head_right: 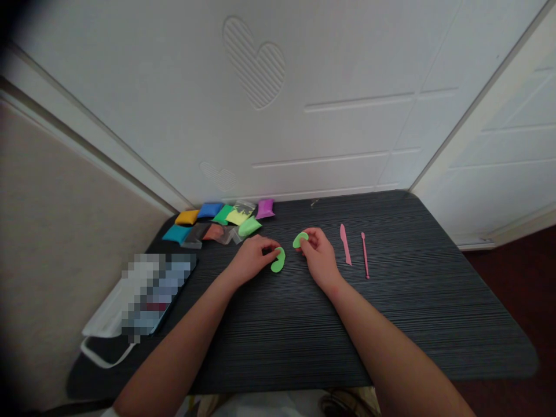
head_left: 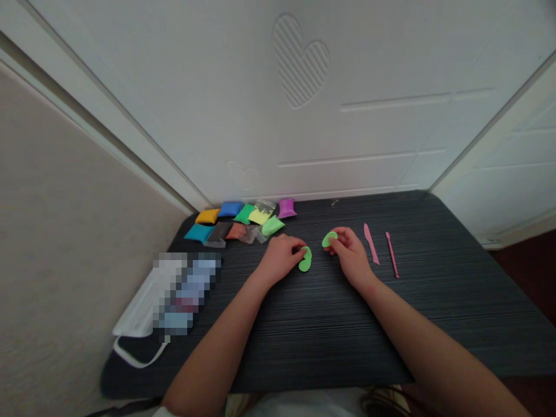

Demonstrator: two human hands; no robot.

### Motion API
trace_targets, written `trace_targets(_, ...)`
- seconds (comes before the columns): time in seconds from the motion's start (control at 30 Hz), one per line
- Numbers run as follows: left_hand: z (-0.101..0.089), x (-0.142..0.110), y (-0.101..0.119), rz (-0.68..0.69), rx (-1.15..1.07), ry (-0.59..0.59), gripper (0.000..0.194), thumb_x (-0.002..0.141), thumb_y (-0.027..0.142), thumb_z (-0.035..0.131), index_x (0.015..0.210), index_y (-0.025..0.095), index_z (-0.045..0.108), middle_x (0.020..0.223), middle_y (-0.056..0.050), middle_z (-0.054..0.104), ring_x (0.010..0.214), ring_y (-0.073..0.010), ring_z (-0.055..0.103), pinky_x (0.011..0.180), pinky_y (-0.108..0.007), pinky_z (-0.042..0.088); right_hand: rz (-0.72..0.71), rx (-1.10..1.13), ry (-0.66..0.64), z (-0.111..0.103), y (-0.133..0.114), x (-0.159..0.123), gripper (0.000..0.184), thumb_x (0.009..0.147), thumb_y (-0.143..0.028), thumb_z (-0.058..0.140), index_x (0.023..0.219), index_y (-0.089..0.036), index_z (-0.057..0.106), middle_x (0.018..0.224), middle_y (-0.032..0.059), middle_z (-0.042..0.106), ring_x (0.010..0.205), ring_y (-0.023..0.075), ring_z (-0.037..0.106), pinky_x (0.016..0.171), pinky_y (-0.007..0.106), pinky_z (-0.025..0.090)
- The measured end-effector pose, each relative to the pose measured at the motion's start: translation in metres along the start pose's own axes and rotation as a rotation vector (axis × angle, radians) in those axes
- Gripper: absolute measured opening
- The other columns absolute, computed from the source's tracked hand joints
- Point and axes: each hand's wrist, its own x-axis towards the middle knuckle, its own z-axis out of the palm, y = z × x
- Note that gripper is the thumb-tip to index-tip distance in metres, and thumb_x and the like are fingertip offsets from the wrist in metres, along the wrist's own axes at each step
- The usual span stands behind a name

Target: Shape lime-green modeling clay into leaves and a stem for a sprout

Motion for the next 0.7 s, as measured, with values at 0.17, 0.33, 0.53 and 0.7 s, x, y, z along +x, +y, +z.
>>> trace_targets(0.17, 0.005, -0.003, 0.001, -0.032, 0.071, 0.115, 0.028, 0.076, 0.032, 0.053, 0.102, 0.023, 0.059, 0.085, -0.002, 0.066, 0.083, -0.0205, 0.053, 0.077, -0.035, 0.034, -0.048, -0.087, -0.025, -0.001, 0.001, -0.001, 0.016, 0.076, -0.031, 0.053, 0.088, -0.021, 0.049, 0.072, -0.0009, 0.059, 0.062, 0.0131, 0.056, 0.056, 0.026, 0.042)
trace_targets(0.33, 0.005, -0.007, -0.001, -0.049, 0.134, 0.163, 0.023, 0.076, 0.035, 0.054, 0.093, 0.023, 0.063, 0.099, -0.004, 0.063, 0.096, -0.0241, 0.047, 0.083, -0.04, 0.028, -0.282, -0.762, -0.008, -0.008, -0.004, -0.003, 0.019, 0.08, -0.028, 0.045, 0.097, -0.024, 0.054, 0.073, 0.0021, 0.061, 0.066, 0.0188, 0.055, 0.063, 0.033, 0.04)
trace_targets(0.53, 0.006, -0.009, 0.002, -0.089, -0.005, 0.179, 0.012, 0.075, 0.033, 0.056, 0.08, 0.025, 0.064, 0.093, -0.001, 0.065, 0.094, -0.022, 0.049, 0.085, -0.041, 0.026, -0.429, -1.078, -0.106, -0.009, -0.003, -0.001, 0.022, 0.078, -0.02, 0.046, 0.095, -0.022, 0.06, 0.09, 0.0076, 0.063, 0.085, 0.0253, 0.053, 0.077, 0.04, 0.038)
trace_targets(0.7, -0.02, -0.014, 0.02, -0.047, -0.13, 0.384, 0.014, 0.077, 0.032, 0.055, 0.084, 0.023, 0.063, 0.086, 0.0, 0.065, 0.088, -0.0181, 0.054, 0.086, -0.037, 0.032, -0.463, -1.068, -0.061, -0.008, -0.005, 0.0, 0.028, 0.078, -0.022, 0.048, 0.104, -0.021, 0.057, 0.098, 0.0097, 0.058, 0.092, 0.0263, 0.051, 0.08, 0.043, 0.04)
